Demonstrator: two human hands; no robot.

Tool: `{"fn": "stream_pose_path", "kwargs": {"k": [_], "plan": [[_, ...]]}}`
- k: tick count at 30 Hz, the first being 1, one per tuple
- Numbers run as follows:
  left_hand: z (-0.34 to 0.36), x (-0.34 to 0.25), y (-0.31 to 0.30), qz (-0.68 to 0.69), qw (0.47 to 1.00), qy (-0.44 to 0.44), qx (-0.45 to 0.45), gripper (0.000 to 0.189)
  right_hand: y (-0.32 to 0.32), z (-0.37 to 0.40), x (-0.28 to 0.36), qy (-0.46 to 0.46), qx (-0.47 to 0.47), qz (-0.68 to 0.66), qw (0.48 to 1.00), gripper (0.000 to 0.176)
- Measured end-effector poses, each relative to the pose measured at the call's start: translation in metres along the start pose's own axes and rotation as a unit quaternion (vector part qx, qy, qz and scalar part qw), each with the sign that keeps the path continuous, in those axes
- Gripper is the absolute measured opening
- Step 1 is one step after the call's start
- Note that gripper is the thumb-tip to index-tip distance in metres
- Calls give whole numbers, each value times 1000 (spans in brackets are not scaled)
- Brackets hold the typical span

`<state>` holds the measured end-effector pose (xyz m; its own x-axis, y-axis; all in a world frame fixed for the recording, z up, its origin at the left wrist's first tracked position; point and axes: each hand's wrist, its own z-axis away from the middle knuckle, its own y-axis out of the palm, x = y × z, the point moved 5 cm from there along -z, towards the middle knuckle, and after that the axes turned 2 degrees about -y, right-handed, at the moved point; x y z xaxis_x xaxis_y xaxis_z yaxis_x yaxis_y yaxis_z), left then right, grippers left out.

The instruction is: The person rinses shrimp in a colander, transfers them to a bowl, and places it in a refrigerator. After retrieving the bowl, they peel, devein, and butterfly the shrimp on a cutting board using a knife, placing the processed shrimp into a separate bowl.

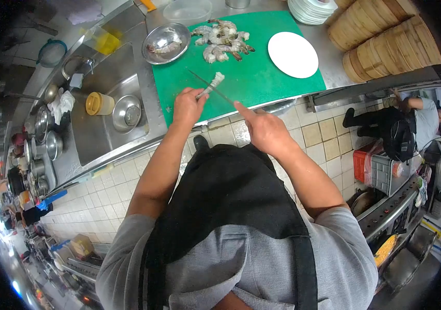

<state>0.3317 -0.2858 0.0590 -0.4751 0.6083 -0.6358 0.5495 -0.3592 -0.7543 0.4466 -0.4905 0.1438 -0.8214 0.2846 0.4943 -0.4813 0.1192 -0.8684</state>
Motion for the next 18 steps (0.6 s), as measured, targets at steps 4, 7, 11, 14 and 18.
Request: {"fn": "stream_pose_path", "kwargs": {"k": [4,7,11,14,18], "plan": [[2,0,0,-2,1000,-16,18,24,12,-3,-5,6,15,7,1000,55],[3,1,0,-5,999,-28,31,24,13,-7,-3,-3,3,0,1000,54],[6,0,-4,-4,1000,-12,1,24,2,4,1,18,37,6,999,53],[7,1,-2,-7,1000,-24,10,23,15,-3,-5,4,12,11,1000,54],[5,3,-2,-18,998,-48,34,21,13,-6,-2,1,-1,0,1000,55]]}}
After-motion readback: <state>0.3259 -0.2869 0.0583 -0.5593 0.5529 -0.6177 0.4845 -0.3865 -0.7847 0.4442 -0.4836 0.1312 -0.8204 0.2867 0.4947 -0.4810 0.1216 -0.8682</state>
